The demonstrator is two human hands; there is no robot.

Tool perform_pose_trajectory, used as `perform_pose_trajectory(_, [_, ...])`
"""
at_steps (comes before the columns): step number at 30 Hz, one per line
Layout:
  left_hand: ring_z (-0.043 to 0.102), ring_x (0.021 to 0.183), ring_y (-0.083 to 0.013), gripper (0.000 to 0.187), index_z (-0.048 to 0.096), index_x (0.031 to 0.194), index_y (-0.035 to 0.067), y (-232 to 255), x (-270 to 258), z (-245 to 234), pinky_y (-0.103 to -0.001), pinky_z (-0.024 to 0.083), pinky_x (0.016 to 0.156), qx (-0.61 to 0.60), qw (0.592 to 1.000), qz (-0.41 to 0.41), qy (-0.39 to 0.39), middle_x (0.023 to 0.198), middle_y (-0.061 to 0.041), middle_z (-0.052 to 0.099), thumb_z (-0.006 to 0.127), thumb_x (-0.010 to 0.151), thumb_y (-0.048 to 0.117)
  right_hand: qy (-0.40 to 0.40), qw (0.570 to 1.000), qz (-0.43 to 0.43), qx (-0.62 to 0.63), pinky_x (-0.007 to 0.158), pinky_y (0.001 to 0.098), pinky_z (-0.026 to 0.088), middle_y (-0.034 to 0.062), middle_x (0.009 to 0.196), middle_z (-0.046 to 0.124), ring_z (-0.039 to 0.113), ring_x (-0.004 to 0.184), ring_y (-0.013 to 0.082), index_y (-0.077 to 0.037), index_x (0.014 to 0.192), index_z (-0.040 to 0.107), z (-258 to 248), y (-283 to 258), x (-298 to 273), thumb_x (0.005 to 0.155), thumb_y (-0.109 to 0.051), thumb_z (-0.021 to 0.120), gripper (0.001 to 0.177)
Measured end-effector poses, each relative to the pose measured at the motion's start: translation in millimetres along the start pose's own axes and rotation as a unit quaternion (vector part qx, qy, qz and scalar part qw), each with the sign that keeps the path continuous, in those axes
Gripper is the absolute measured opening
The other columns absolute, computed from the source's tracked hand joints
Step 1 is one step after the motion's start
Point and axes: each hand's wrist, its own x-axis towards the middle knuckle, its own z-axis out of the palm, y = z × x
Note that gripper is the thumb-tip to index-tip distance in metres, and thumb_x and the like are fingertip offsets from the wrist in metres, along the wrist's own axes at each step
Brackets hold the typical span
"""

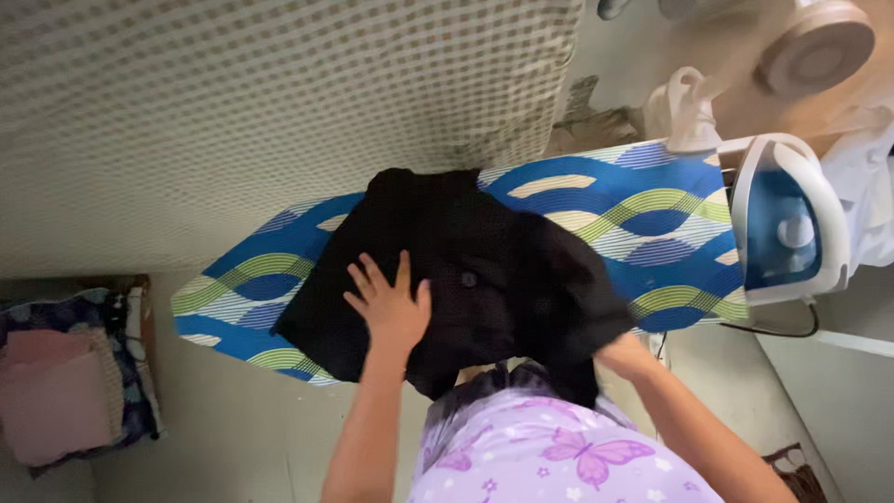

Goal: The person irons a black button-up shirt on a patterned ironing board. They use a steam iron to smooth the fabric, frequently adjusting the shirt's position and folding the sleeves to ensure all areas are pressed.

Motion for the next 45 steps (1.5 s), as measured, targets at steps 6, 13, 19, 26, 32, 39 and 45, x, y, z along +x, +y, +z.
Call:
perform_pose_trajectory(6, [0.009,0.150,-0.0460,0.100,0.035,0.158,0.023,-15.5,4.5,-23.0,-0.074,0.018,0.110,-0.068,0.991,-0.093,-0.075,0.165,-0.032,0.008,0.065,0.076,0.072,0.306,0.939,-0.050,0.147,0.095,0.0348,0.049,0.0062,0.128,0.066,0.062,0.116,0.0183,-0.009,0.135,0.059,-68.4,25.5,16.6,0.087,-0.024,0.070,0.051])
perform_pose_trajectory(13, [0.056,0.130,-0.0408,0.083,0.060,0.135,0.003,-45.8,16.1,-35.4,-0.055,0.044,0.108,-0.144,0.982,-0.120,-0.032,0.137,-0.025,0.060,0.065,0.084,0.068,0.345,0.889,0.074,0.293,0.091,0.0345,0.047,0.0056,0.126,0.065,0.060,0.113,0.0177,-0.004,0.133,0.060,-116.6,138.4,0.3,0.087,-0.019,0.073,0.051])
perform_pose_trajectory(19, [0.066,0.110,-0.0476,0.058,0.066,0.118,-0.003,-61.9,70.7,0.2,-0.052,0.053,0.094,-0.188,0.978,-0.056,-0.069,0.115,-0.029,0.070,0.060,0.100,0.052,0.315,0.948,-0.033,0.025,0.092,0.0318,0.050,0.0063,0.125,0.068,0.061,0.111,0.0171,0.001,0.128,0.063,-70.3,132.6,22.1,0.084,-0.010,0.067,0.046])
perform_pose_trajectory(26, [0.070,0.104,-0.0449,0.053,0.058,0.124,-0.005,-85.5,20.8,-73.9,-0.050,0.052,0.091,-0.347,0.916,-0.190,0.062,0.112,-0.029,0.069,0.049,0.101,0.042,0.383,0.867,-0.109,0.300,0.087,0.0365,0.054,0.0077,0.117,0.073,0.067,0.102,0.0203,-0.002,0.125,0.067,-127.4,50.8,15.1,0.091,-0.022,0.059,0.040])
perform_pose_trajectory(32, [0.059,0.134,-0.0366,0.061,0.061,0.138,-0.003,-118.4,8.0,-26.8,-0.041,0.044,0.110,-0.377,0.885,-0.213,-0.169,0.136,-0.026,0.067,0.051,0.103,0.045,0.130,0.920,0.238,0.285,0.082,0.0421,0.056,0.0096,0.113,0.074,0.070,0.097,0.0239,-0.005,0.125,0.067,-99.5,139.8,20.7,0.096,-0.034,0.057,0.043])
perform_pose_trajectory(39, [0.059,0.128,-0.0377,0.062,0.059,0.136,-0.007,-141.1,4.8,-20.3,-0.041,0.044,0.107,-0.390,0.892,-0.151,-0.172,0.135,-0.026,0.064,0.061,0.097,0.042,0.198,0.890,0.111,0.395,0.100,0.0430,0.051,0.0100,0.132,0.067,0.066,0.113,0.0250,-0.004,0.139,0.060,-123.9,100.7,7.9,0.108,-0.039,0.049,0.047])
perform_pose_trajectory(45, [0.063,0.121,-0.0375,0.067,0.057,0.137,-0.003,-131.1,21.8,-48.5,-0.040,0.049,0.100,-0.362,0.913,-0.149,-0.110,0.131,-0.025,0.065,0.075,0.085,0.035,0.149,0.951,0.040,0.269,0.095,0.0463,0.049,0.0090,0.134,0.062,0.062,0.118,0.0255,-0.006,0.142,0.050,-110.6,61.5,-7.5,0.091,-0.034,0.065,0.060])
